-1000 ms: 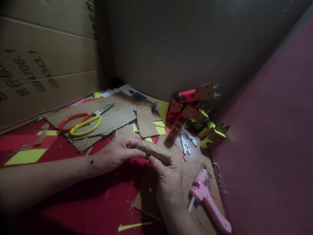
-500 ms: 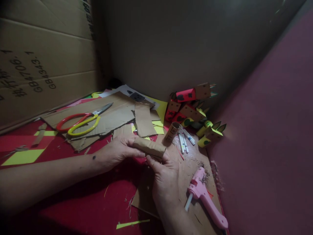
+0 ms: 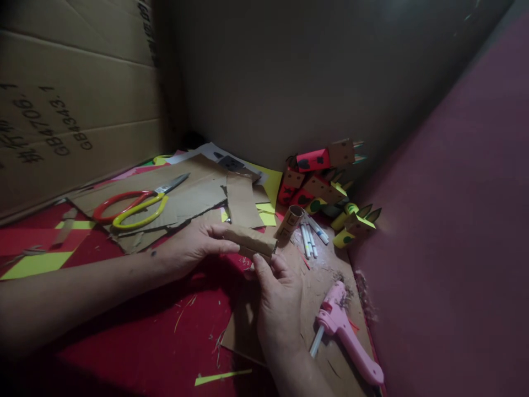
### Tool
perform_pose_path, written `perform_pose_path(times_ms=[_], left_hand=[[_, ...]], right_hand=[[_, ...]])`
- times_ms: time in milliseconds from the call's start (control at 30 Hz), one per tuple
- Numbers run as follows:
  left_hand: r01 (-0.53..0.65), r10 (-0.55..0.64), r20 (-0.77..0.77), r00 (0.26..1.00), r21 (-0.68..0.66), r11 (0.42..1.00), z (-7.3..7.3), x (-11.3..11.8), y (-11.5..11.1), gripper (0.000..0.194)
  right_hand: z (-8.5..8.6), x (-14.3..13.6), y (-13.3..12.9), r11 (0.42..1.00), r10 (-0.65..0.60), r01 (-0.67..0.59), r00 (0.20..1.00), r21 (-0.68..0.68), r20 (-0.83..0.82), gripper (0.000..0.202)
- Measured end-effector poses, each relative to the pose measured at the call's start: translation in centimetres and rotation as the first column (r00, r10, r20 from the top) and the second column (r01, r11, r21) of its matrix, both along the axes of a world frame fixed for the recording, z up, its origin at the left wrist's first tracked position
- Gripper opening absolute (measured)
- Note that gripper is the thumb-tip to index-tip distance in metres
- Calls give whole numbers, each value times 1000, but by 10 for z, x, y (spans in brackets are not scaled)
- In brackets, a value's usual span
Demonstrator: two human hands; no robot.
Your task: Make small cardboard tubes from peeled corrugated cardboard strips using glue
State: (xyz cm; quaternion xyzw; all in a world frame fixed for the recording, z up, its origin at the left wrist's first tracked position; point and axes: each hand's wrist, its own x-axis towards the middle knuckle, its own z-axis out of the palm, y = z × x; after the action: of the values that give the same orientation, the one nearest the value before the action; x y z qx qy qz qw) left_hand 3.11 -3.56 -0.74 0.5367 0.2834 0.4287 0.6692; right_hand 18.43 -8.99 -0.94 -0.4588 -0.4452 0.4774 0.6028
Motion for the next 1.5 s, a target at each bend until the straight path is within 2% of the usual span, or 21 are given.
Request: perform_pose_path(times_ms=[200,333,533,600,733,800,933,1000,1067,1233,1400,1500], left_hand=[[-5,7,16,1000,-110,994,0,6,-6,34],[32,-31,18,999,-102,994,-1,5,-6,34],[59,-61,-17,998,-109,992,0,4,-8,30],[-2,-1,-33,999,-86,996,2,4,-8,24],[-261,259,-96,961,-3,965,10,-2,-6,20],[-293,293,-147,945,23,956,13,-6,-5,23],[-91,93,-143,985,19,996,14,-5,-7,28],[26,-25,-89,996,8,1000,12,-2,-9,28],[92,-91,-62,994,7,996,9,2,-10,25],[82,-82,-12,997,70,994,4,6,-12,28],[36,-37,10,999,96,995,6,7,-15,27],[62,-64,13,998,108,992,9,6,-14,28]], right_hand=[[-1,-3,-1,999,33,-33,999,18,8,14],[-3,-4,-1,998,56,-56,998,-42,-2,18],[0,-3,0,996,86,-84,995,-34,49,19],[1,-1,1,996,87,-87,996,-15,12,20],[1,4,5,1000,12,-13,997,-13,-70,26],[1,4,5,999,-2,-1,995,-36,-97,24],[0,2,2,996,71,-75,993,-42,-99,23],[0,0,1,992,103,-108,991,-61,-80,19],[1,-1,-1,988,127,-130,991,-85,-37,12],[6,-3,-5,992,121,-114,982,-58,143,16],[6,-8,-7,989,116,-125,987,74,115,23],[3,-7,-5,989,125,-130,990,73,69,26]])
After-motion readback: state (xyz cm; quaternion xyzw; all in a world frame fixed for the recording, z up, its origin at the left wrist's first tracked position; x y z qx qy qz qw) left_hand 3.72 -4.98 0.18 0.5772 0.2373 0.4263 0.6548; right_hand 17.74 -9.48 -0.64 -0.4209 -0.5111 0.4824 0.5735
